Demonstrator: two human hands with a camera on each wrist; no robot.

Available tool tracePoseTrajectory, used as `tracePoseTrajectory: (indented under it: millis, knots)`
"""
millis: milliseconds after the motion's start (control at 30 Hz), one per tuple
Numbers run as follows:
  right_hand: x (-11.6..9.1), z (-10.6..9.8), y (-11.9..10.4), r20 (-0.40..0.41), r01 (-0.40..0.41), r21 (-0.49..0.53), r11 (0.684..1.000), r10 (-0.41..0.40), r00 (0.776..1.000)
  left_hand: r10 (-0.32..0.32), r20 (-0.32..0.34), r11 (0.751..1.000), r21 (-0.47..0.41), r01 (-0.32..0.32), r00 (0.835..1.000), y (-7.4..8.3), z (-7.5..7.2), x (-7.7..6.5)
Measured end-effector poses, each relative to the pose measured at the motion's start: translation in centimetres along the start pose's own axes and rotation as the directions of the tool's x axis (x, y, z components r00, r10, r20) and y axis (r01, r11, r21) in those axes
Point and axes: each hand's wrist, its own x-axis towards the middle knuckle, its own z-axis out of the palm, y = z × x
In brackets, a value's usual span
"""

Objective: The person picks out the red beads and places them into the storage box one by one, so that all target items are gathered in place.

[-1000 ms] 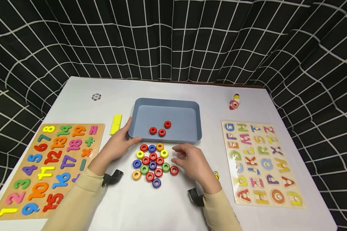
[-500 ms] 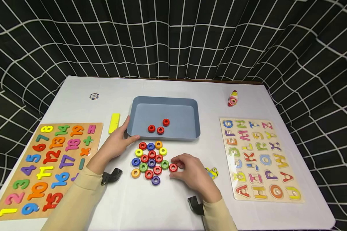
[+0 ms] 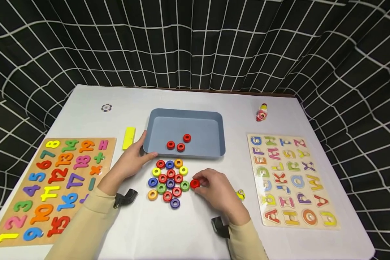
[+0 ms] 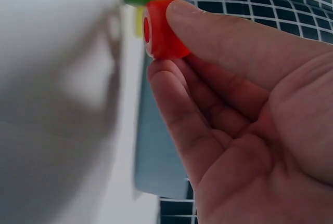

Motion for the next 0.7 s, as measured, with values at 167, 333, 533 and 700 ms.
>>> tracePoseTrajectory:
  millis: [167, 333, 533, 700]
  knots:
    - [2.0, -1.8, -1.2, -0.034, 0.044, 0.047, 0.998, -0.043, 0.999, -0.004, -0.01, 1.0, 0.003, 0.004, 1.0, -0.1, -0.3, 0.1]
    - [6.7, -2.1, -2.9, -0.053, 0.018, 0.086, 0.996, -0.013, 0.998, -0.017, -0.019, 1.0, 0.013, 0.017, 1.0, -0.3, -0.5, 0.0]
    - [12.5, -0.6, -3.9, -0.008, -0.016, 0.021, 1.0, 0.016, 1.0, -0.019, -0.016, 1.0, 0.011, 0.019, 1.0, -0.3, -0.2, 0.0]
    - [14.9, -0.1, -4.4, -0.022, -0.029, 0.004, 1.0, 0.029, 0.999, -0.019, -0.023, 1.0, 0.003, 0.019, 1.0, -0.2, -0.1, -0.1]
